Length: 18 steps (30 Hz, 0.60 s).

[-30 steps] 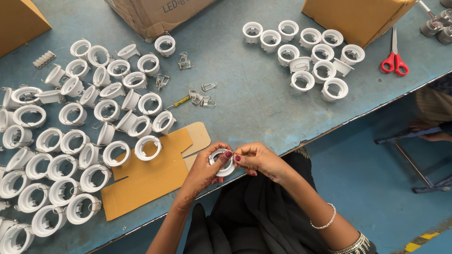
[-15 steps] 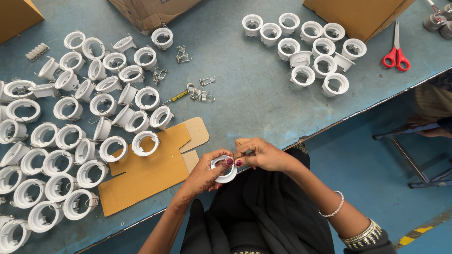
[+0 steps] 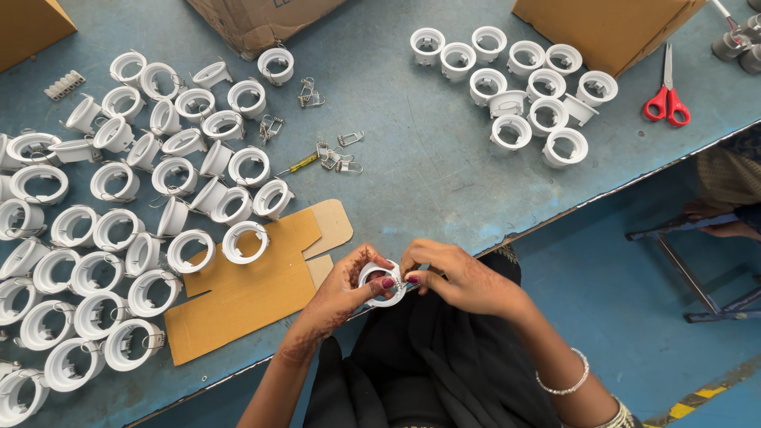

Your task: The person assembles white plastic LED lamp holders by inserting metal spring clips into the sockets. They repeatedly pick up a holder, insert a clip, and place the completed unit on the table.

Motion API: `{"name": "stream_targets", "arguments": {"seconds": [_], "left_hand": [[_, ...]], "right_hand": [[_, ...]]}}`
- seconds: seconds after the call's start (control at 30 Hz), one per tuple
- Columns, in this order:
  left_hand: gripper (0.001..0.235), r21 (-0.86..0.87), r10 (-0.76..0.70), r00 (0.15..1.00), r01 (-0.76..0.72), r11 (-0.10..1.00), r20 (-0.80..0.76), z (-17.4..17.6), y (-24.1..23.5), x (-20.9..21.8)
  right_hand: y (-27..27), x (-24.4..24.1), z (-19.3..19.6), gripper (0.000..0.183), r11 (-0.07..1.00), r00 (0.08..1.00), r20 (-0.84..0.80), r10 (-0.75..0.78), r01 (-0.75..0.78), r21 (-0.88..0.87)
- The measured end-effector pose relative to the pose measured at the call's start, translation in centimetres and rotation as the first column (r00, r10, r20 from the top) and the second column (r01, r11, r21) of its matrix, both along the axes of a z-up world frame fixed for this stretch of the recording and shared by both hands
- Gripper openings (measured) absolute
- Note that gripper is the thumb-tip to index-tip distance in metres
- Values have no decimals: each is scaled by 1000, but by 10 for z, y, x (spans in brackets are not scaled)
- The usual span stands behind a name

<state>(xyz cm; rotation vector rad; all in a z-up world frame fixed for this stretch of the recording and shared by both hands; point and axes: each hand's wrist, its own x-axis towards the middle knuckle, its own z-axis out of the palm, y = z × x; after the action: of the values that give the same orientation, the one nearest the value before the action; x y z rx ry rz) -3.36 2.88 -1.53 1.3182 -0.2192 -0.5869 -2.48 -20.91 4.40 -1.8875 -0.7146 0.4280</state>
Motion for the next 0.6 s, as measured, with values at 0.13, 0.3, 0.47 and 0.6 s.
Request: {"name": "stream_targets", "arguments": {"seconds": [0.13, 0.3, 0.47, 0.6], "left_hand": [[29, -6, 24, 999, -24, 1000, -41, 1, 2, -7], [23, -62, 88, 996, -88, 994, -9, -2, -4, -15], [22, -19, 158, 987, -158, 987, 41, -3, -9, -24], [23, -14, 192, 981, -192, 981, 24, -4, -11, -26]], "right_hand": [[8, -14, -6, 15, 979, 984, -45, -172, 175, 100], [25, -37, -19, 9, 913, 871, 274, -407, 374, 164], [34, -42, -28, 7, 862, 815, 290, -502, 447, 239], [30, -38, -24, 7, 905, 865, 269, -424, 390, 172]]}}
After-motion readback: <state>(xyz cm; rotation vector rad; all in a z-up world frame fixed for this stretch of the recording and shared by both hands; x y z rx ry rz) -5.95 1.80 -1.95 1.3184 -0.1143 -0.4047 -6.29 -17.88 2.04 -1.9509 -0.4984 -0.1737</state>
